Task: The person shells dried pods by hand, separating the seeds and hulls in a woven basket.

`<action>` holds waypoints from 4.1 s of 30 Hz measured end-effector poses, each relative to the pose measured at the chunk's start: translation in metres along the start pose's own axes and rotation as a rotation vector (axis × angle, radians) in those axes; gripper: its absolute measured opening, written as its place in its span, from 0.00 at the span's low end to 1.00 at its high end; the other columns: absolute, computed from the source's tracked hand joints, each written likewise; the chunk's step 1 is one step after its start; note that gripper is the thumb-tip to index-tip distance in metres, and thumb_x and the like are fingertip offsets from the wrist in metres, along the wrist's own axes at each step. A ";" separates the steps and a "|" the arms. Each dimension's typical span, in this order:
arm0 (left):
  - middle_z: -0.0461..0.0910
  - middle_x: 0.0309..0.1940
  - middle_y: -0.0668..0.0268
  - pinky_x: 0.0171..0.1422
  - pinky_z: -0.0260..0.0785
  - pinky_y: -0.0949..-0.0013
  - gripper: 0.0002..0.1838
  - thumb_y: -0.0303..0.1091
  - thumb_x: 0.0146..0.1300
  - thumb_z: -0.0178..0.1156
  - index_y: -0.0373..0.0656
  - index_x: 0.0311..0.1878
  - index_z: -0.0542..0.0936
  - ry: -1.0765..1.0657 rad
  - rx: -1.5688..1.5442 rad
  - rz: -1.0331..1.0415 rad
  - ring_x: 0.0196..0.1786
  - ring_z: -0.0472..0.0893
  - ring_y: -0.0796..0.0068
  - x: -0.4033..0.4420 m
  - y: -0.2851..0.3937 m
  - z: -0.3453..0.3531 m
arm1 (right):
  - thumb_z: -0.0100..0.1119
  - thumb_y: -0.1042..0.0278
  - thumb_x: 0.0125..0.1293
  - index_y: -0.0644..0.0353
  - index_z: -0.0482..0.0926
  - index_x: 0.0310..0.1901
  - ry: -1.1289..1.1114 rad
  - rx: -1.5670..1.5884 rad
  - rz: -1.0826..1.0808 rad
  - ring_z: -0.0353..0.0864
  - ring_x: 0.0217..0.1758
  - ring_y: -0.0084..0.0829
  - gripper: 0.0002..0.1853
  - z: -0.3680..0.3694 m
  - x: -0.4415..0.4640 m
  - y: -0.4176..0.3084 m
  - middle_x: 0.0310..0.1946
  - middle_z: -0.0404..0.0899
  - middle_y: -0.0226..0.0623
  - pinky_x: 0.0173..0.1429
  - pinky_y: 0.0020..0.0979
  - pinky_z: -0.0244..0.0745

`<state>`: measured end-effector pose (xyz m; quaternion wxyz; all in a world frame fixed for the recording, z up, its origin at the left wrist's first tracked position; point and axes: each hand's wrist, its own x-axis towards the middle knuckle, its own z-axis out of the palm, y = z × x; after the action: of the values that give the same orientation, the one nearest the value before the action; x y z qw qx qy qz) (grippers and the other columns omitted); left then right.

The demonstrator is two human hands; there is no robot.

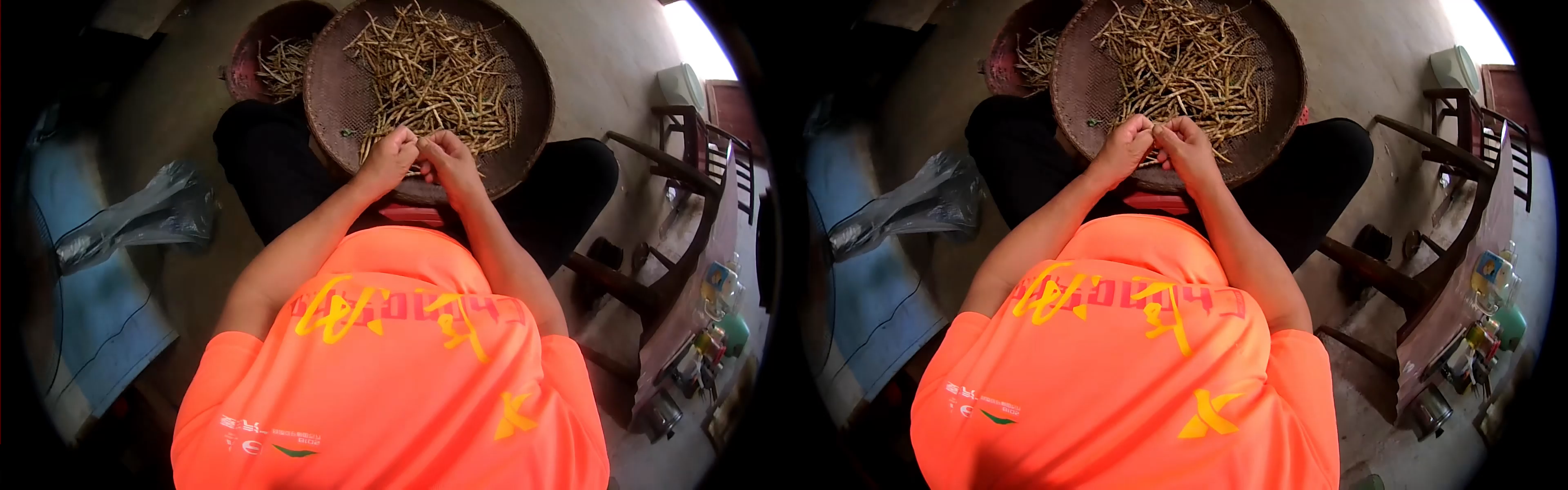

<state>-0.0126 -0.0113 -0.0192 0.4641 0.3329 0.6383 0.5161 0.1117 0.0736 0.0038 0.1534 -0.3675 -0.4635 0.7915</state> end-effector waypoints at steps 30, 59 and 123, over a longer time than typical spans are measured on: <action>0.71 0.17 0.72 0.16 0.49 0.79 0.07 0.29 0.61 0.48 0.43 0.32 0.77 -0.214 -0.229 -0.318 0.15 0.61 0.87 0.033 0.032 -0.005 | 0.58 0.69 0.67 0.61 0.74 0.38 0.162 -0.063 -0.053 0.72 0.27 0.16 0.05 -0.004 0.008 -0.020 0.27 0.77 0.29 0.29 0.19 0.67; 0.80 0.29 0.70 0.38 0.70 0.75 0.09 0.34 0.63 0.59 0.38 0.41 0.79 -0.238 0.114 -0.002 0.32 0.77 0.81 0.034 0.022 -0.013 | 0.61 0.67 0.65 0.60 0.74 0.37 0.263 0.052 -0.170 0.72 0.23 0.14 0.07 -0.013 0.008 -0.005 0.27 0.75 0.26 0.25 0.17 0.67; 0.76 0.27 0.72 0.35 0.67 0.78 0.06 0.31 0.65 0.56 0.39 0.37 0.77 -0.156 -0.041 0.063 0.30 0.73 0.84 0.010 0.031 0.000 | 0.61 0.65 0.62 0.55 0.76 0.36 0.181 0.223 -0.135 0.68 0.17 0.17 0.06 -0.009 -0.004 -0.019 0.20 0.73 0.25 0.20 0.19 0.63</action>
<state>-0.0180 0.0047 0.0082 0.5026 0.3825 0.5789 0.5158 0.1185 0.0869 0.0188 0.2873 -0.3859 -0.3808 0.7896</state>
